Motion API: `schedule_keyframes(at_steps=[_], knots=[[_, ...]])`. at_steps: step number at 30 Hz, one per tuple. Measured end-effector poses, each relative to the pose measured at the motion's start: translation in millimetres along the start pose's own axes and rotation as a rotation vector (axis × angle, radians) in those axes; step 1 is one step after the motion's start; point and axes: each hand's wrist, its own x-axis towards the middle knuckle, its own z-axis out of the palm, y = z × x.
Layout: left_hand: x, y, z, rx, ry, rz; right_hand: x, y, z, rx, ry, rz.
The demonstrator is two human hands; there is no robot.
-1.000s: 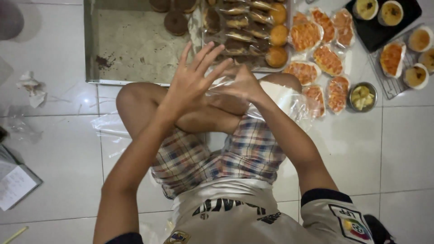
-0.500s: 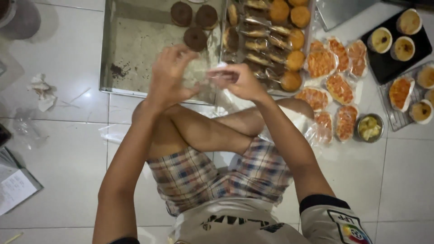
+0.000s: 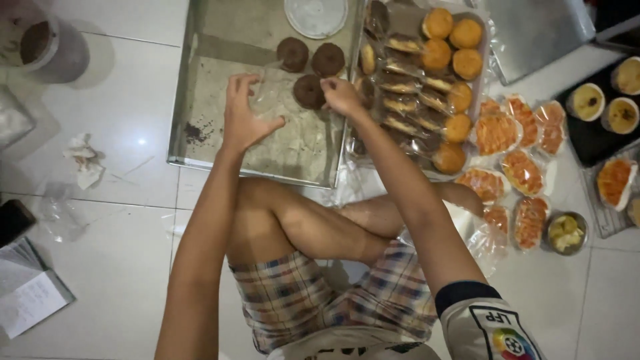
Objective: The person is sitting on the floor and individually bagging various donuts and pastries from large trays into small plastic bags.
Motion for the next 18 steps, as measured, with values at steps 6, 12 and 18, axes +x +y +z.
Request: schedule_keyframes(at_steps=[6,12,18], knots=[[-3,-4,-2,-0.028,0.003,-0.04,62,46,31,-0.16,-0.006,0.025],[-4,-7,2,-0.015,0.019,0.026,17,2,20,-0.083,-0.074,0.02],[-4,-1,-2,-0.031,0.026,0.042,17,11,23,0.041,-0.17,-0.098]])
